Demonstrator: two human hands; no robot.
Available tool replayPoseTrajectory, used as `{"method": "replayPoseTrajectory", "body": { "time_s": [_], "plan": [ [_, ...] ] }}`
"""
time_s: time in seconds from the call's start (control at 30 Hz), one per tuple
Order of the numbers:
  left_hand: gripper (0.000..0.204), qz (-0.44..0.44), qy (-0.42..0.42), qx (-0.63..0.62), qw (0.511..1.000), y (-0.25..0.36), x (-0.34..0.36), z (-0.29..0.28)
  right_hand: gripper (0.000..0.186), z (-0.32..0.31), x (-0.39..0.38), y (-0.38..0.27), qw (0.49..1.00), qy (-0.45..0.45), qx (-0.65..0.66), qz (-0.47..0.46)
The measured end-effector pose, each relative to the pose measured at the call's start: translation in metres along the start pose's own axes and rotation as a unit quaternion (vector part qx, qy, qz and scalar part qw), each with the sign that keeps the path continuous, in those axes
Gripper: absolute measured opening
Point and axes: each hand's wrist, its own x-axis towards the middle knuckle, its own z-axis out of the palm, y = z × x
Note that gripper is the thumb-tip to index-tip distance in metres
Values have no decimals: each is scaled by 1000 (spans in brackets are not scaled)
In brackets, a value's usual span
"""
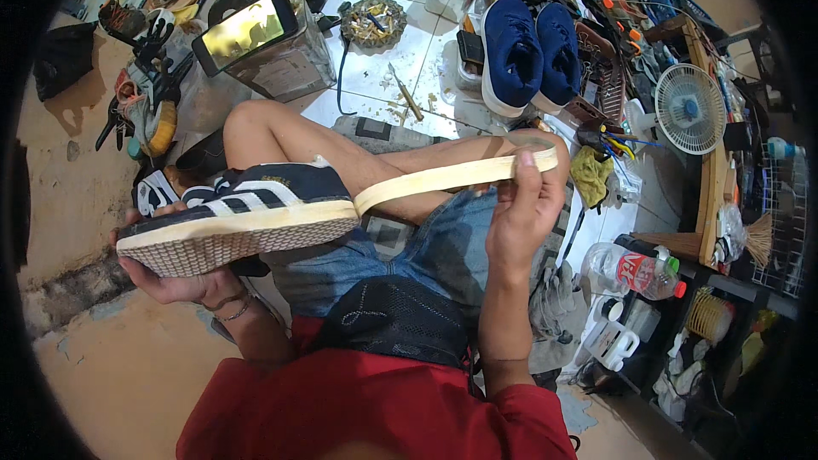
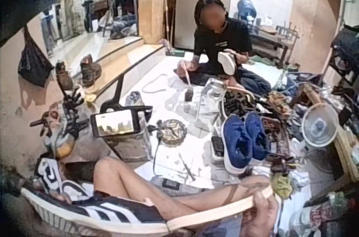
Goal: Applying a new sole or trimming to a sneaker.
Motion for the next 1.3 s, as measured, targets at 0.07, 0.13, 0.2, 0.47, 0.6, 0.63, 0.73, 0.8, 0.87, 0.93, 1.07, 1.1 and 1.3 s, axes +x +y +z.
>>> {"method": "replayPoseTrajectory", "body": {
  "time_s": [0.07,0.13,0.2,0.47,0.6,0.63,0.73,0.8,0.87,0.93,1.07,1.1,1.3],
  "plan": [
    [39,-15,68,-26,997,2,4,-2,19,-8,5,-1,1000,-2,15,5],
    [38,-44,54,-21,997,5,8,-5,19,-11,6,-2,1000,2,25,7],
    [38,-49,51,-39,997,4,10,-5,19,-17,7,1,1000,9,24,2],
    [47,-176,197,21,964,-2,25,-11,19,-30,12,-4,1000,14,27,-6],
    [50,-247,247,60,935,-11,23,-11,19,-25,12,-7,999,43,23,-23],
    [49,-247,256,54,933,-14,22,-10,19,-23,12,-7,997,63,26,-28],
    [47,-265,258,33,929,-22,22,-26,19,-22,11,-9,998,55,21,-31],
    [46,-261,262,29,929,-23,24,-26,20,-26,10,-8,999,41,14,-33],
    [47,-261,259,25,930,-23,25,-26,19,-30,9,-7,999,2,23,-30],
    [47,-263,255,13,930,-23,25,-27,20,-30,10,-7,999,5,19,-35],
    [47,-271,249,5,930,-23,25,-27,22,-26,12,-7,998,41,4,-45],
    [47,-272,250,5,929,-24,25,-27,22,-25,12,-7,998,42,2,-44],
    [47,-272,241,-3,932,-24,24,-29,21,-29,12,-6,997,55,3,-48]
  ]
}}
